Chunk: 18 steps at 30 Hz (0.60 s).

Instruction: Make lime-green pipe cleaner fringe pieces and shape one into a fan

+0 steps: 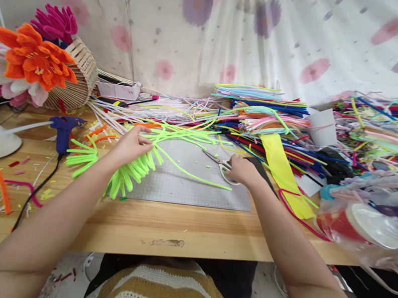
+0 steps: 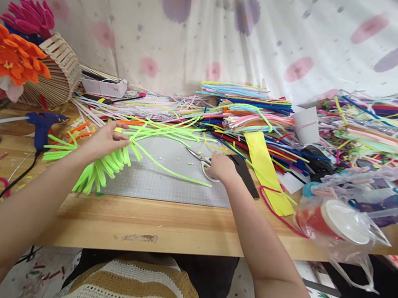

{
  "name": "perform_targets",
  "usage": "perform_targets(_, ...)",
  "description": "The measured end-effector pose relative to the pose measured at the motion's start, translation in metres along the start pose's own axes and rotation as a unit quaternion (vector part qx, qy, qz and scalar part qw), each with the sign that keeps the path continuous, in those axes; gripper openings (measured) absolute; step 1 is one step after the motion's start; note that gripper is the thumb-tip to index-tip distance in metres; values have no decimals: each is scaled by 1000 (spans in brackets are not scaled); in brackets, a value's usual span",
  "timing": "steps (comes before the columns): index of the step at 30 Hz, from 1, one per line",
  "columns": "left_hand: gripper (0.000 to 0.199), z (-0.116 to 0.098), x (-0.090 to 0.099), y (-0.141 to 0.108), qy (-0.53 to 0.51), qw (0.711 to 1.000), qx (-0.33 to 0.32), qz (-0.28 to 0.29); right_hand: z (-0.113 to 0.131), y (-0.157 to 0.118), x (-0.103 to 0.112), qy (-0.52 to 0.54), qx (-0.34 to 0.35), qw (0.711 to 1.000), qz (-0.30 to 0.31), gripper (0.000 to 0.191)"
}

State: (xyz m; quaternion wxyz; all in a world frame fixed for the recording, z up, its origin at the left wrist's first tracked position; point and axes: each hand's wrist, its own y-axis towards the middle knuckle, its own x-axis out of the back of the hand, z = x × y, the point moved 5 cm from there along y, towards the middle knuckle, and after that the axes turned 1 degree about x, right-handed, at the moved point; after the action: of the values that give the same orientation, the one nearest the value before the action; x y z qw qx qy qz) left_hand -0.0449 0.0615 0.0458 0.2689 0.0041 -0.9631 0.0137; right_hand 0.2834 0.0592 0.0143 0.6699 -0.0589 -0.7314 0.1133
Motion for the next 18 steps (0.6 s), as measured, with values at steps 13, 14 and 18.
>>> perform_targets(13,85,-21,-18,-22,231,972,-48,12,35,-1,40,627,174,759,33,38)
perform_targets(14,86,-19,-22,-21,220,974,-48,23,52,3,41,657,168,734,19,40)
perform_targets(18,89,-10,-36,-21,133,986,-57,83,120,17,43,675,203,710,-3,45)
